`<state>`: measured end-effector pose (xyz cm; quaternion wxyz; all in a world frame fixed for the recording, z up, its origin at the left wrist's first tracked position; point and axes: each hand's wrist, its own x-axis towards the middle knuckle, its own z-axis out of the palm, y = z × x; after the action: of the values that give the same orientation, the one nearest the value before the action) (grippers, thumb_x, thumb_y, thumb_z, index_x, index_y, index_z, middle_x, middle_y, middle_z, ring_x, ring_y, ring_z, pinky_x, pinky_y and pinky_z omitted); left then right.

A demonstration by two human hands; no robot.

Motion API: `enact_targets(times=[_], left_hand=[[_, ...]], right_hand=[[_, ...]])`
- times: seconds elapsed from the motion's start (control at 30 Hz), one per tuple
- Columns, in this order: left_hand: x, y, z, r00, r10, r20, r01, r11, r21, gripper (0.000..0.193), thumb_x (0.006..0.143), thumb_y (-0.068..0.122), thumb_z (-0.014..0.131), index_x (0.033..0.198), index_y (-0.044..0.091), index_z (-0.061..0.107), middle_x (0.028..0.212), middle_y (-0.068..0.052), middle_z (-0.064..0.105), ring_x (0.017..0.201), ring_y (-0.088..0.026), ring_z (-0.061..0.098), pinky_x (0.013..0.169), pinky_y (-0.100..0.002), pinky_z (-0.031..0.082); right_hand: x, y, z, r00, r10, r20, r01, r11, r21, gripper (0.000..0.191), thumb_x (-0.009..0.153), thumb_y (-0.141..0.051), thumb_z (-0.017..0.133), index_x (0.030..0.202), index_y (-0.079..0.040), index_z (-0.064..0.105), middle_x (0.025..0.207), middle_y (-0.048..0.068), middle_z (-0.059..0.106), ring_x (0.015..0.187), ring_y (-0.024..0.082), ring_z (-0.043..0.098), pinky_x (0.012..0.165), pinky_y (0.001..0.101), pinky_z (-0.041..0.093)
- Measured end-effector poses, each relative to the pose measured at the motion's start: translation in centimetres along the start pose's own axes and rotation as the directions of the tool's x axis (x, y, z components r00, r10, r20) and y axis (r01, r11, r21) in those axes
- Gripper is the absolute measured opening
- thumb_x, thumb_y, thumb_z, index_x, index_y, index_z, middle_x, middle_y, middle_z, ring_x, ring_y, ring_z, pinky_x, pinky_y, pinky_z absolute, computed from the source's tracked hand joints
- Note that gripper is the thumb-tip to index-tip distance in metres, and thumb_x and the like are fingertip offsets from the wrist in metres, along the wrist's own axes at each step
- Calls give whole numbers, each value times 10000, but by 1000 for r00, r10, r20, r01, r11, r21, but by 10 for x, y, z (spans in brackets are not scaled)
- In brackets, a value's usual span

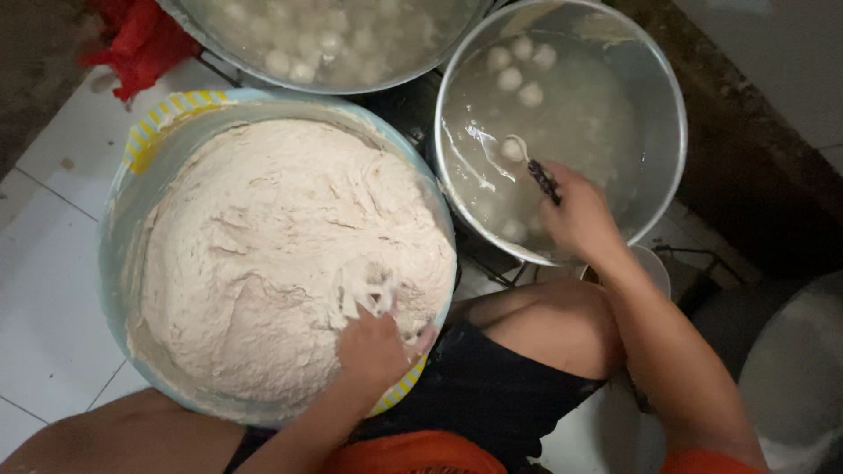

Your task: The person sits on the floor with a large basin of dough on their lap. They scoop portions of dough with a hand scoop, shape each portion into a ball, and drop the balls into a water-filled basin beside them, repeating the cycle continuously.

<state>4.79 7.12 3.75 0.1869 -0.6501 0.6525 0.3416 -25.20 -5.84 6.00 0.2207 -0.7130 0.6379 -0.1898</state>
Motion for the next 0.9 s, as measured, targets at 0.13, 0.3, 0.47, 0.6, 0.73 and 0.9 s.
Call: enact_targets(times=[0.13, 0.3, 0.47, 0.6, 0.73, 0.9], left_hand=[[13, 12, -6, 998, 60, 7, -61, 997, 52, 1018, 895, 865, 442, 1499, 47, 391, 1404, -450, 441, 1059, -493, 657, 880, -499, 562], [52, 30, -34, 984, -17, -178, 0, 995, -97, 983, 815, 822, 482, 1476, 94, 477, 1339, -374, 497, 1081, -501, 628, 870, -588, 524], [84, 17, -60, 922, -67, -381, -2, 984, -177, 917, 884, 791, 468, 1331, 4, 617, 1305, -383, 539, 1065, -511, 639, 837, -579, 535], [92, 5, -66, 908, -15, -420, -49, 989, -140, 904, 900, 774, 489, 1316, -19, 617, 1295, -382, 562, 1050, -518, 643, 862, -551, 535], [85, -2, -63, 875, 56, -481, -220, 930, -293, 947, 832, 719, 612, 1403, -33, 548, 1259, -353, 612, 1098, -496, 640, 915, -520, 523], [75, -4, -52, 789, 134, -599, -404, 849, -341, 990, 779, 665, 767, 1403, -62, 520, 1251, -340, 638, 1160, -485, 628, 981, -490, 503]], right_hand=[[8, 10, 8, 995, 98, -36, -99, 995, -30, 478, 845, -54, 661, 1322, -35, 643, 1177, 271, 677, 1086, 457, 641, 938, 474, 500], [8, 5, -2, 991, 41, -129, -47, 998, -39, 447, 877, -62, 675, 1321, -18, 644, 1182, 266, 687, 1080, 429, 659, 935, 468, 509], [-7, 9, -38, 966, 222, -133, -236, 967, -98, 444, 940, -100, 639, 1381, -54, 628, 1145, 265, 685, 1010, 431, 681, 877, 486, 527], [-28, 8, -56, 972, 160, -169, -201, 944, -262, 452, 899, -81, 638, 1351, -87, 665, 1223, 254, 683, 1040, 480, 643, 845, 532, 511], [-32, -1, -49, 973, 192, -128, -222, 931, -290, 388, 940, -137, 636, 1325, -137, 679, 1211, 221, 672, 1047, 464, 644, 879, 531, 514], [-18, -20, -21, 980, 198, -21, -194, 929, -315, 426, 921, -129, 599, 1339, -179, 669, 1228, 169, 673, 1022, 436, 660, 864, 538, 515]])
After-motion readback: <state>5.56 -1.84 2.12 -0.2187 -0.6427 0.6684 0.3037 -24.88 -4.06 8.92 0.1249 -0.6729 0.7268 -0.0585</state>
